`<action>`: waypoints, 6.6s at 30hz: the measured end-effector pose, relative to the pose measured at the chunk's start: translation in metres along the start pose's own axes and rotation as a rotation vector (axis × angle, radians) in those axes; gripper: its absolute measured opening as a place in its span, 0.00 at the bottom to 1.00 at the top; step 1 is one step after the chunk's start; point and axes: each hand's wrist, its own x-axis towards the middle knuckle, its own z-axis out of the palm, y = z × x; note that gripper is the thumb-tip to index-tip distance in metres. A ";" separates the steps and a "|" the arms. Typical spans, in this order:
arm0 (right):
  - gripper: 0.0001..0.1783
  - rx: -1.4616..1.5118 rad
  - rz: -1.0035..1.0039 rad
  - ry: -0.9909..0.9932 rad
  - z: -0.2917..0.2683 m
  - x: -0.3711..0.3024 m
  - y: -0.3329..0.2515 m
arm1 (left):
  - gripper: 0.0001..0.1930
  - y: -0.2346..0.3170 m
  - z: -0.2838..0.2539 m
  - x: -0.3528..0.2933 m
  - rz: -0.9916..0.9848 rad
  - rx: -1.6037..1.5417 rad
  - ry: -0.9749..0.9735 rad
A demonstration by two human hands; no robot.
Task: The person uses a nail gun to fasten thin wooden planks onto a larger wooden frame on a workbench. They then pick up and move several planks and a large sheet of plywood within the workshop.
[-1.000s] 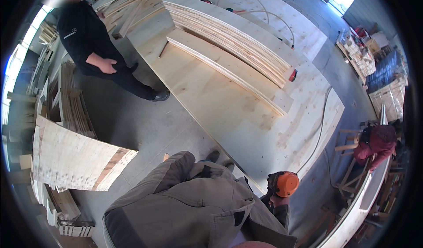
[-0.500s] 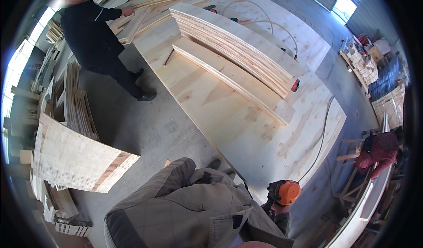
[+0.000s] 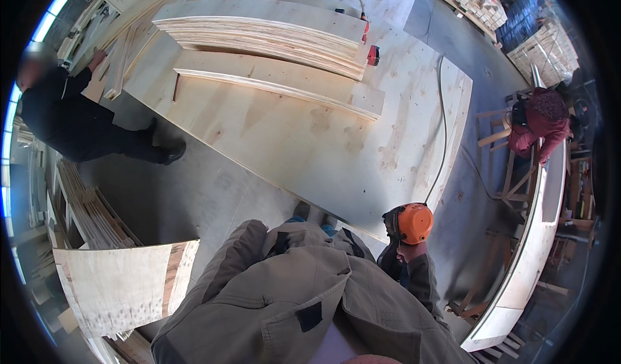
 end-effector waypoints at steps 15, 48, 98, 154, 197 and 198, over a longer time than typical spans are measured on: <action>0.10 0.016 -0.042 -0.025 -0.002 0.000 -0.001 | 0.22 0.006 -0.025 -0.026 -0.070 -0.156 -0.115; 0.18 -0.131 -0.157 -0.014 -0.006 -0.003 0.016 | 0.30 0.040 0.001 -0.032 -0.517 -1.400 0.232; 0.22 -0.322 -0.742 -0.302 0.185 -0.027 -0.440 | 0.27 -0.064 0.102 -0.025 -0.692 -1.652 0.193; 0.18 -0.487 -0.838 -0.599 0.495 -0.013 -0.689 | 0.20 -0.015 0.136 -0.096 -0.351 -1.234 -0.227; 0.20 -0.586 -0.930 -0.736 0.508 -0.060 -0.646 | 0.21 -0.009 0.125 -0.053 -1.004 -2.306 0.213; 0.20 -0.609 -0.877 -0.767 0.518 -0.058 -0.642 | 0.21 -0.002 0.130 -0.053 -1.011 -2.300 0.205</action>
